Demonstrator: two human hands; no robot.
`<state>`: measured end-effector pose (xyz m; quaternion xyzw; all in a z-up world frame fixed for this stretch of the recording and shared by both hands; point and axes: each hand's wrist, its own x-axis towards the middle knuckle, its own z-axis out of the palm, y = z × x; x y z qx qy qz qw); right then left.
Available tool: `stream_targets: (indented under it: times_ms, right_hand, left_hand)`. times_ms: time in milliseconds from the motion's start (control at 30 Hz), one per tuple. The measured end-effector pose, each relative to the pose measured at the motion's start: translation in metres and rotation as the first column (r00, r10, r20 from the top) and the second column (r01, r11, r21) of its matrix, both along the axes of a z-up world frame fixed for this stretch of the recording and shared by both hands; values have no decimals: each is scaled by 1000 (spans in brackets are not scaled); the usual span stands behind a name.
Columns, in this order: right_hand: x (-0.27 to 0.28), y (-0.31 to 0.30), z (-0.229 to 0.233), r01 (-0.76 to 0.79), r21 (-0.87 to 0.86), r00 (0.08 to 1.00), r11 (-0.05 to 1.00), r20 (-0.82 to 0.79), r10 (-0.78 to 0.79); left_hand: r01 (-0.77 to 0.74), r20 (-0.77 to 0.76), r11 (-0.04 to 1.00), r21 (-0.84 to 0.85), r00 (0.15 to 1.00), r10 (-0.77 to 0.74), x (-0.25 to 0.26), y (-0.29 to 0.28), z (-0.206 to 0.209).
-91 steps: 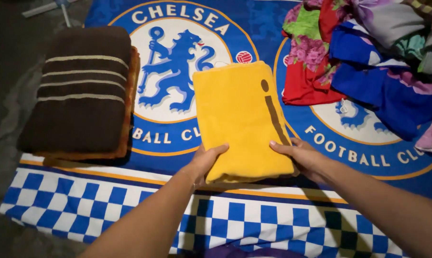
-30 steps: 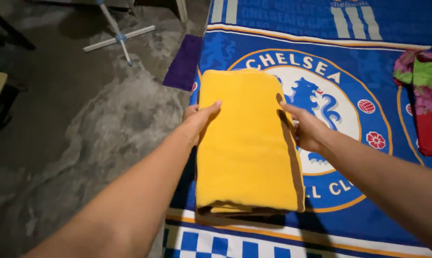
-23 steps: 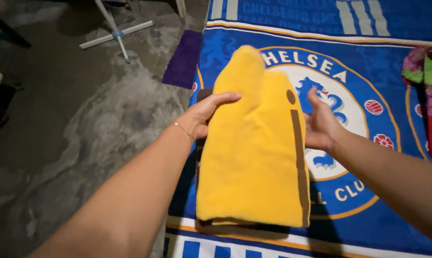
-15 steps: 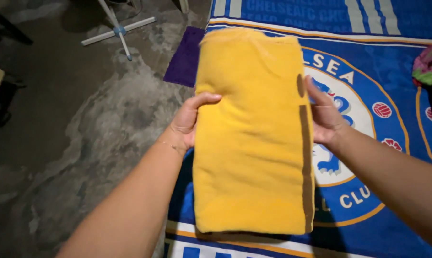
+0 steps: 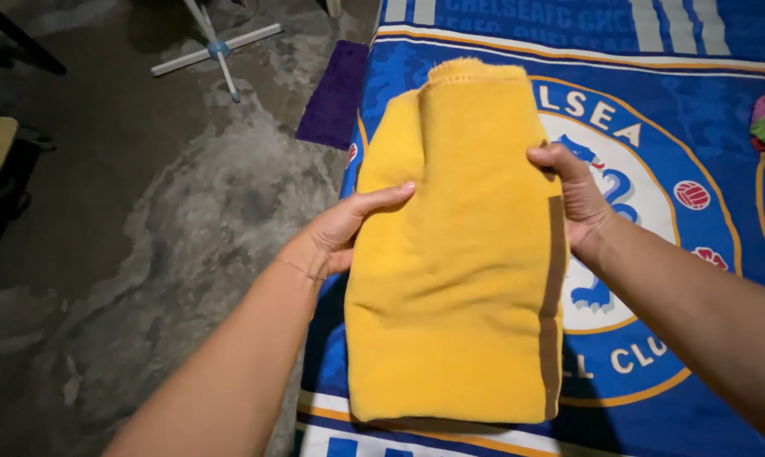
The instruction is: The person folds a brown towel, a yellow towel, and a cream towel on a bed with a Chelsea Football Club sheet. Each towel is smoothed, folded into a compact rectangle, and stacked on the bed.
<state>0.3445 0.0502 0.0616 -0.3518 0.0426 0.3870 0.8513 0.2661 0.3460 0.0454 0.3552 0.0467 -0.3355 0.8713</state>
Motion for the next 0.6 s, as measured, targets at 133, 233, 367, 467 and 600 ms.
stream_targets:
  times_ms: [133,233,367,467,600]
  right_hand:
    - [1,6,-7,44,-33,999,998,25,-43]
    - [3,25,-20,62,-363,994,930,-61,-90]
    - [-13,15,-28,37,-689,989,724,-80,-127]
    - [-33,-1,-24,-129,-758,990,640,-63,126]
    - [-81,-16,-18,-181,-844,965,505,-54,255]
  left_hand:
    - [-52,28,998,26,998,51,-1,-1,0]
    - [-160,-64,970,184,983,174,6,-5,-14]
    - [-276,-35,803,529,938,345,12,-13,-33]
    - [-344,24,767,542,918,395,7,-18,-36]
    - [-275,-30,807,523,940,340,-34,-13,-29]
